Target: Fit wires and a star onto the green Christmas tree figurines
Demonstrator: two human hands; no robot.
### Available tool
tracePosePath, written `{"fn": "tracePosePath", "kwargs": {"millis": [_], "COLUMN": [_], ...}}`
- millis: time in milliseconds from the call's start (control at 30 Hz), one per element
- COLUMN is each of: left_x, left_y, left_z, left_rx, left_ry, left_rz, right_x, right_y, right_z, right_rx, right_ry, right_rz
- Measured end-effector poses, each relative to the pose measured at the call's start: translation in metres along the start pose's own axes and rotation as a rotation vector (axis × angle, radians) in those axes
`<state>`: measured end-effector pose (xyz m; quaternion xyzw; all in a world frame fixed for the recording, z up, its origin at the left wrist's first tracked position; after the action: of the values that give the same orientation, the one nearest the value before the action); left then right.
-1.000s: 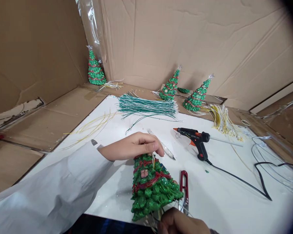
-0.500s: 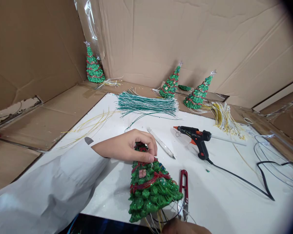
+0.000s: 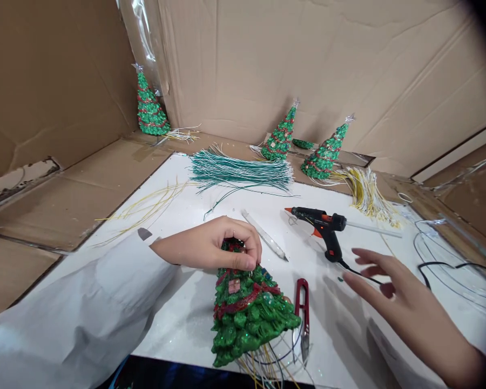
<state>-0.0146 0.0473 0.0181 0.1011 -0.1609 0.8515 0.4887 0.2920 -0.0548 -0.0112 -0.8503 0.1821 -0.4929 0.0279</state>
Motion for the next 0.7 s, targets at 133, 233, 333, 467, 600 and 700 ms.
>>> {"fn": "tracePosePath", "kwargs": {"millis": [133,233,333,467,600,700], "left_x": [0.0,-0.001,-0.001,0.001,0.006,0.009], "left_y": [0.0,0.0,0.001,0.002,0.004,0.004], "left_z": [-0.002,-0.002,-0.001,-0.002,-0.009,-0.013], "left_rx": [0.004,0.012,0.023,0.052,0.112,0.149], "left_ry": [0.01,0.02,0.033,0.052,0.076,0.088], "left_rz": [-0.006,-0.009,-0.012,0.06,0.266,0.389], "right_x": [-0.025,-0.041,-0.05,-0.048,-0.028,-0.011], "right_y": [-0.04,-0.055,-0.062,-0.063,-0.053,-0.039], "right_z": [0.001,-0.004,-0.01,-0.019,-0.035,-0.047], "right_rx": [-0.078,-0.093,-0.121,-0.153,-0.044,0.086], "right_ry": [-0.029,-0.106,-0.21,-0.356,-0.454,-0.36], "right_rz": [-0.117,-0.223,-0.28,-0.344,-0.36,-0.252]}}
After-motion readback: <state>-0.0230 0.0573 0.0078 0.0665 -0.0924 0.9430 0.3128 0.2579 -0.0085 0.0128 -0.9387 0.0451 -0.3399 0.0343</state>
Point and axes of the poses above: each hand's wrist, its own y-axis away from the middle knuckle, its own x-axis out of the back of the hand, z = x × y, the point moved 2 cm from there along -y, towards the middle knuckle, and after that the axes turned 4 degrees about z, right-handed, at the moved point
